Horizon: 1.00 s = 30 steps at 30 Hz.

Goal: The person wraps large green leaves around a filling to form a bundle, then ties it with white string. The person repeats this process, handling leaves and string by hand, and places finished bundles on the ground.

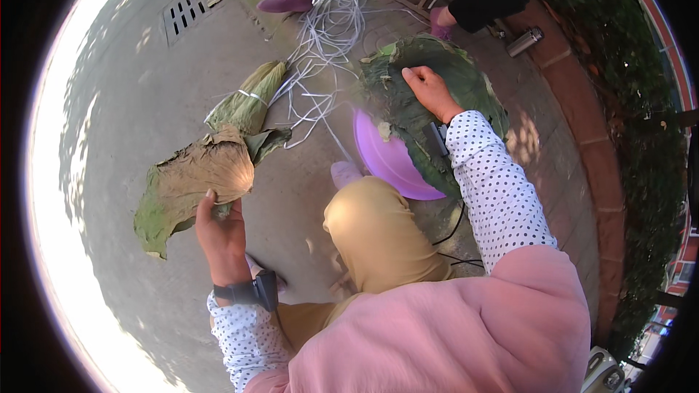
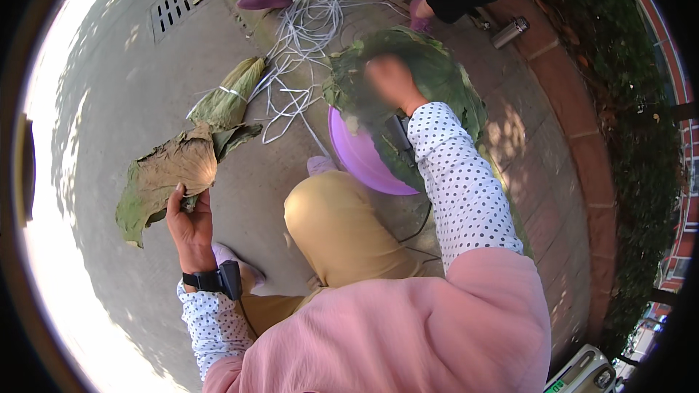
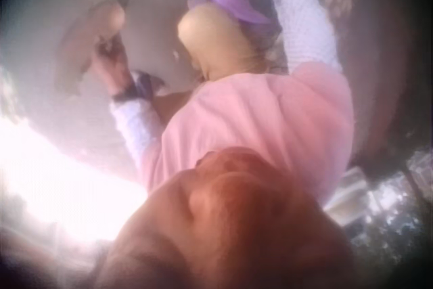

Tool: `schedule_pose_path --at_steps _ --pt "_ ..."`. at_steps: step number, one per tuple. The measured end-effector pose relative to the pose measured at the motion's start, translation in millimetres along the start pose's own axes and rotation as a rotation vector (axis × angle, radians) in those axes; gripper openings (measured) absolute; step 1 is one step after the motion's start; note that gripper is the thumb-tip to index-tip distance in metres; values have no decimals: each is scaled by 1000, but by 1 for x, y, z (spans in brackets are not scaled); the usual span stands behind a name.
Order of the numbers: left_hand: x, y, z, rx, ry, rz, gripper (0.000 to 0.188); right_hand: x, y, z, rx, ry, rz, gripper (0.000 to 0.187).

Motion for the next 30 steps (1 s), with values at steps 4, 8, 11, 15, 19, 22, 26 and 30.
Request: schedule_pose_path --at_steps 4,8,11,15,19,22,26,30 --pt "0 -2 0 -2 2 -24 46 10 -8 -19 -293 129 -14 45" --pt "0 0 1 -18 11 -36 41 10 -55 -26 -690 164 -133 48" --pt "-2 2 -1 0 54 -35 39 24 -52 -21 -712 94 -152 58" --pt "-2 1 -3 -4 83 -58 39 35 -36 -6 -729 46 -123 76" --pt "-5 2 -2 -4 74 -63 40 44 -20 9 -843 -237 91 81" --pt "-5 1 -4 -3 81 -71 40 47 -19 12 -881 -259 116 80" --pt "-4 -1 -13 -2 105 -77 40 47 -17 13 -856 -298 160 79" --pt "-11 1 3 -55 63 -72 36 54 -15 -2 -681 -205 120 78"
Point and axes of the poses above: each hand's wrist, its own x-axis towards the middle knuckle, its own z-axis out of the palm, y = z × x, the point moved 7 cm from there along x, towards the middle knuckle, and after that the axes turned 2 degrees about -z, right-handed, at the moved point
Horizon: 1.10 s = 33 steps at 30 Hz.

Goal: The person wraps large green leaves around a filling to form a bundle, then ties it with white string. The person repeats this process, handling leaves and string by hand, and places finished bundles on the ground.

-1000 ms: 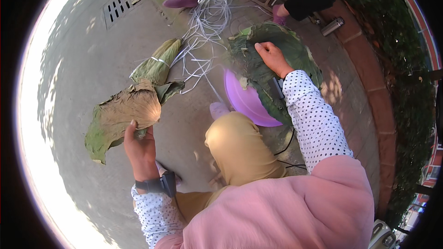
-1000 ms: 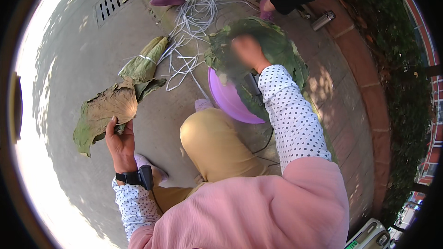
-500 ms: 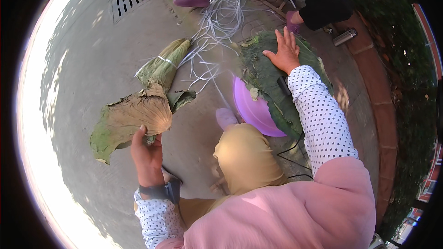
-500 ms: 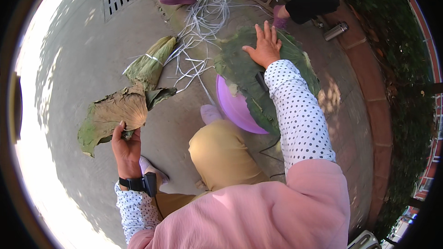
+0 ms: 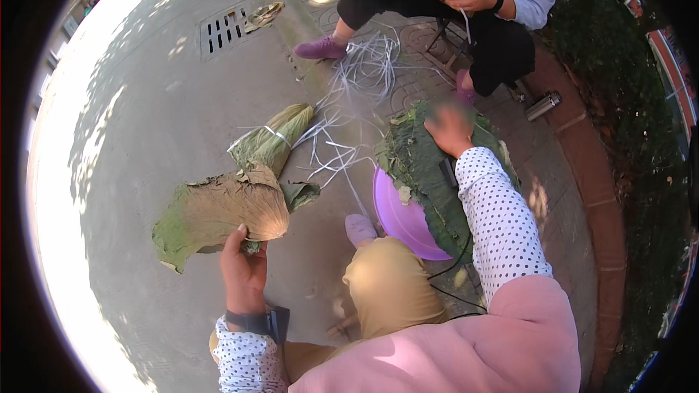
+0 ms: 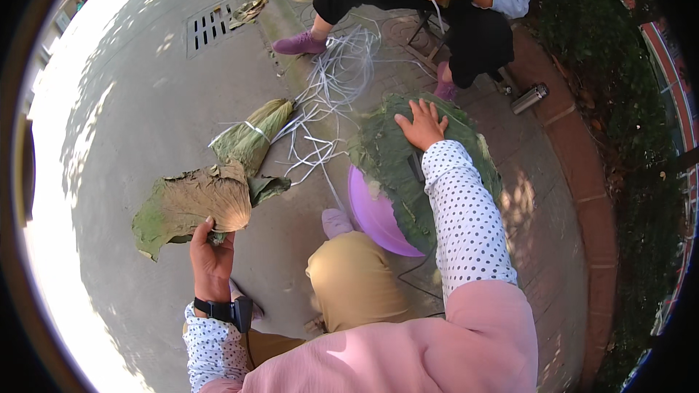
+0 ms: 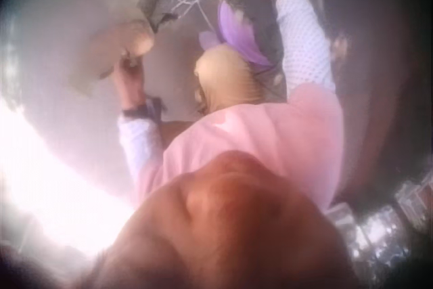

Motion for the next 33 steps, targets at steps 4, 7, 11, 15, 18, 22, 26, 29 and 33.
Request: schedule_pose_path --at_steps 4,7,11,15,18,22,26,29,33 --pt "6 -6 -8 -30 -18 -37 45 -20 -2 -18 -9 79 -66 76" --pt "3 -5 -4 -54 -53 -26 43 -32 -6 -25 18 102 -60 76" --pt "3 -5 -6 -46 -69 -22 32 -44 -24 -35 77 126 -159 71" --pt "3 -6 -3 -58 -116 -24 32 -73 -81 -44 57 122 -437 56" --pt "-3 -1 -5 -73 -105 1 33 -126 -161 -66 -69 110 -777 44" --pt "-5 -3 -1 -80 -103 21 33 -213 -242 -100 -213 212 -1242 31" --pt "-14 3 -1 -77 -124 46 43 -277 -310 -122 -476 71 -1458 27" --pt "-11 8 -15 -120 -140 65 41 -325 -351 -122 -541 84 -1672 20" --pt "-60 6 24 317 -333 153 35 -384 -373 -136 -712 -56 -1767 18"
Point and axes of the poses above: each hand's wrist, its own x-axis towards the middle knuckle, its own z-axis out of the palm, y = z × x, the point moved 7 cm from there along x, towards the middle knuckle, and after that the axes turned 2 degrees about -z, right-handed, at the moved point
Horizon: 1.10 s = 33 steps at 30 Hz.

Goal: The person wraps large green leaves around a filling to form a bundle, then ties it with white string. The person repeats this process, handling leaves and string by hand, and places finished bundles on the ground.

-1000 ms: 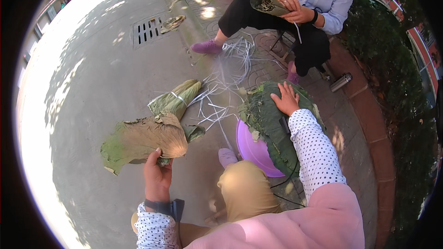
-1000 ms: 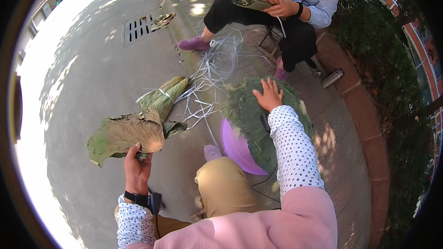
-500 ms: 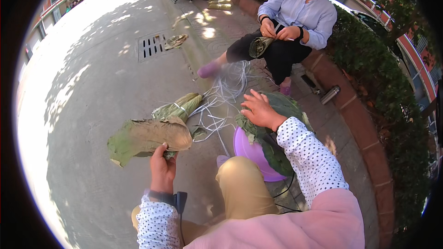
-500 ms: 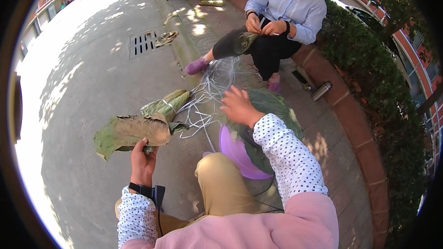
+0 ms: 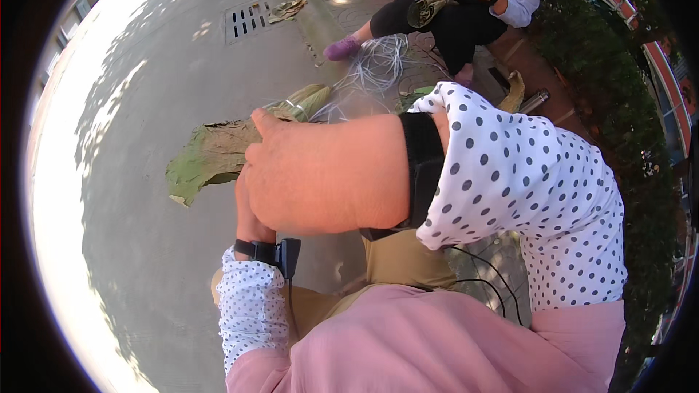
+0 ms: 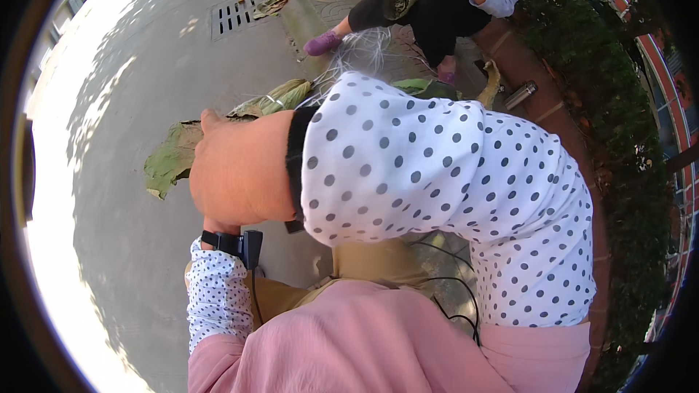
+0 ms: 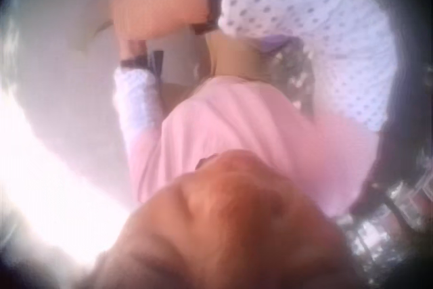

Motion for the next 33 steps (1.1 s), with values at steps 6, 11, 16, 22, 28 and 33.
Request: schedule_pose_path --at_steps 6,11,16,22,28,33 --pt "50 -17 -39 -387 91 -137 37 44 -47 -38 -14 -33 -244 15" --pt "71 -44 -74 -583 166 -352 40 60 -85 -45 34 -67 -371 13" --pt "31 -12 -36 -438 121 34 38 66 -121 -41 34 -116 -482 11" --pt "52 -34 -41 -480 102 -29 37 55 -131 -31 45 -126 -499 10" --pt "44 -19 -20 -551 32 45 27 25 -58 16 266 67 -25 11" --pt "41 -18 -24 -521 5 41 36 -18 37 144 1121 416 691 30"
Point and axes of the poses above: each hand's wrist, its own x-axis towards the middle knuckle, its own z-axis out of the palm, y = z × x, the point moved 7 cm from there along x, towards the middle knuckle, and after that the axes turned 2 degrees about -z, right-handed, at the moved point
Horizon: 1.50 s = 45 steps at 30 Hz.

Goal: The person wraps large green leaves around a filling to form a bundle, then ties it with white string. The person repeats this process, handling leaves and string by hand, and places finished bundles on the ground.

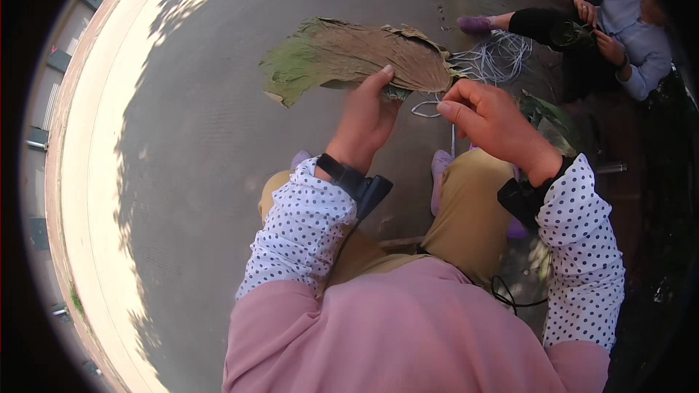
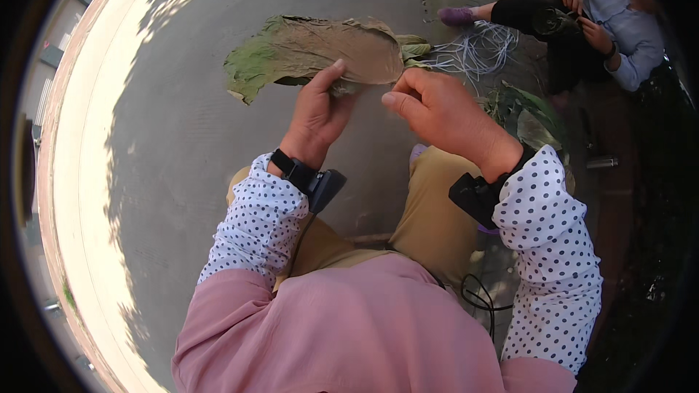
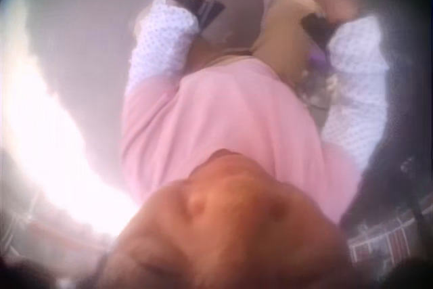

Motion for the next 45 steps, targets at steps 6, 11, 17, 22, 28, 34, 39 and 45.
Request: schedule_pose_path --at_steps 6,11,17,22,28,34,39,45 --pt "-1 -4 9 62 -9 37 37 2 62 29 829 206 329 45" --pt "-2 -6 12 158 -7 52 40 7 73 45 1110 378 300 36" --pt "-3 -9 11 234 -2 20 44 -6 65 32 1169 399 253 32" --pt "1 -9 1 193 25 26 39 -72 105 -24 819 579 236 40" --pt "2 -7 -5 197 39 8 39 -306 272 -50 628 1434 640 41" --pt "5 -7 -5 219 27 -13 39 -432 343 75 1280 1683 1115 48" --pt "10 -7 -9 212 20 -7 39 -410 369 103 1721 1588 900 51" --pt "9 -4 -12 223 59 -1 37 -408 366 77 1471 1730 769 33"
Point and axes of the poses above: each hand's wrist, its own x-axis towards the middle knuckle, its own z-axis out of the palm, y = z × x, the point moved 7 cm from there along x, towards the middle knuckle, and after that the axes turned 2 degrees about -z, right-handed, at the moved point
